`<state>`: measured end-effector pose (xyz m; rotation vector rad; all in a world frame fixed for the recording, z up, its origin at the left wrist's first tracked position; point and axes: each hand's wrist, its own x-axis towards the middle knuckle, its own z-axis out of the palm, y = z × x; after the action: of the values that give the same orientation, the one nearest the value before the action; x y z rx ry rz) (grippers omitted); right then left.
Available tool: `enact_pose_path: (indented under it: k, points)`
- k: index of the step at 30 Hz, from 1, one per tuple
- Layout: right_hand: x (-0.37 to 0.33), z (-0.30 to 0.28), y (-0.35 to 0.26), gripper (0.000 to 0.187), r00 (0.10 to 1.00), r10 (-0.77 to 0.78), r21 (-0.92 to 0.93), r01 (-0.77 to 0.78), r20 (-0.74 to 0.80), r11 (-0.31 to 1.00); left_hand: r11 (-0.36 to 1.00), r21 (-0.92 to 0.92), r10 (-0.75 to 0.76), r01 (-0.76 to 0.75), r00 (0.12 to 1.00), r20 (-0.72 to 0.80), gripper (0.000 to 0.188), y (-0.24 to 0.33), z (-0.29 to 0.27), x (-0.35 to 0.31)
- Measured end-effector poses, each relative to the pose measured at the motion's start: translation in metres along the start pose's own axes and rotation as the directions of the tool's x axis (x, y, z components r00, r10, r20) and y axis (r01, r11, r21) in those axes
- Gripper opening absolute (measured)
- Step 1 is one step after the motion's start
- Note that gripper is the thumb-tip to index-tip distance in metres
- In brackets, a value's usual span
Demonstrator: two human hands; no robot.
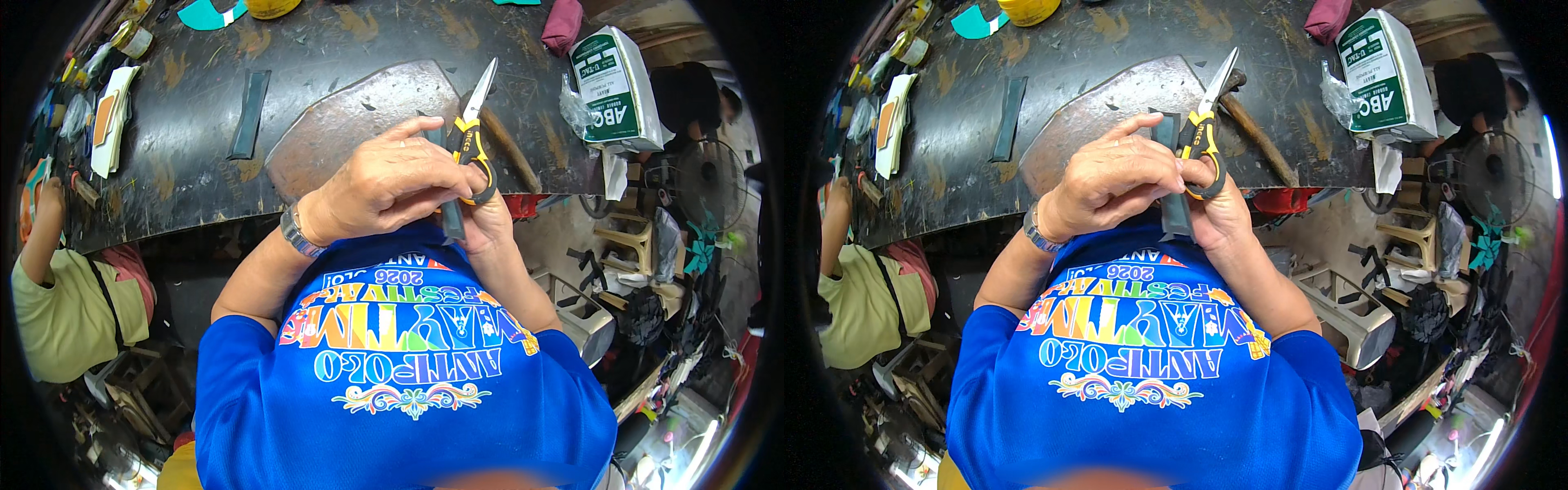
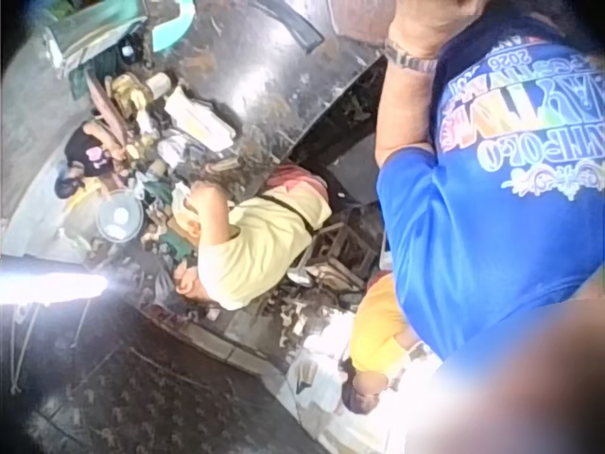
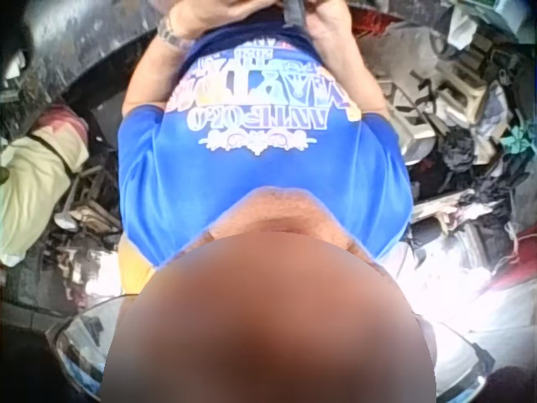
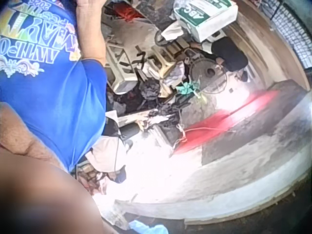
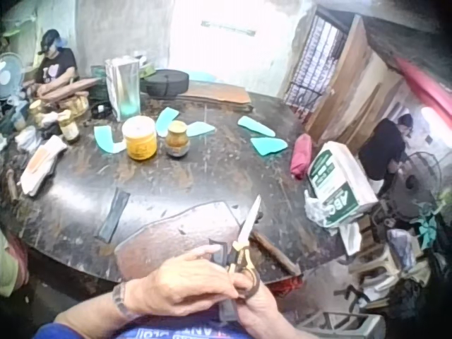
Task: The person cuts a black leather piece with scissors, then uses a hammer and nail to attach it to a reddish-brown leather base on a workbench. The person also handles a small metal fastener and positions the pieces for assembly.
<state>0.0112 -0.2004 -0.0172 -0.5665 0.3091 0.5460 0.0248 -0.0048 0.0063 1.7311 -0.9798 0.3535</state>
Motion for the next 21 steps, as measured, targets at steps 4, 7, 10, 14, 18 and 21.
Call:
enact_pose_path:
  k: [4, 7, 10, 14, 18, 21]
  points:
    - [0.005, -0.005, -0.005, 0.023, 0.996, 0.089, 0.058, -0.088, -0.005, 0.994, 0.992, 0.105, 0.061, -0.068, 0.996, 0.071, 0.028, -0.001, -0.006, 0.001]
    - [0.005, -0.006, -0.003, 0.024, 0.998, 0.057, 0.028, -0.058, 0.027, 0.998, 0.995, 0.057, 0.073, -0.076, 0.995, 0.061, 0.029, 0.001, -0.003, 0.002]
    - [-0.002, -0.004, -0.002, 0.033, 0.987, 0.066, -0.168, -0.04, 0.147, 0.985, 0.987, -0.121, -0.115, 0.103, 0.989, -0.094, 0.022, 0.006, -0.006, 0.002]
    - [-0.016, -0.002, -0.01, 0.064, 0.958, 0.156, -0.538, -0.003, 0.239, 0.843, 0.688, -0.639, -0.602, 0.343, 0.761, -0.241, 0.022, 0.004, -0.012, 0.001]
    - [-0.024, -0.007, -0.014, 0.07, 0.934, 0.265, -0.649, -0.05, 0.238, 0.759, 0.602, -0.691, -0.693, 0.4, 0.691, -0.205, 0.016, -0.01, -0.016, -0.001]
    - [-0.029, -0.013, -0.014, 0.07, 0.941, 0.259, -0.648, -0.058, 0.219, 0.759, 0.578, -0.711, -0.711, 0.402, 0.676, -0.195, 0.013, -0.017, -0.01, -0.005]
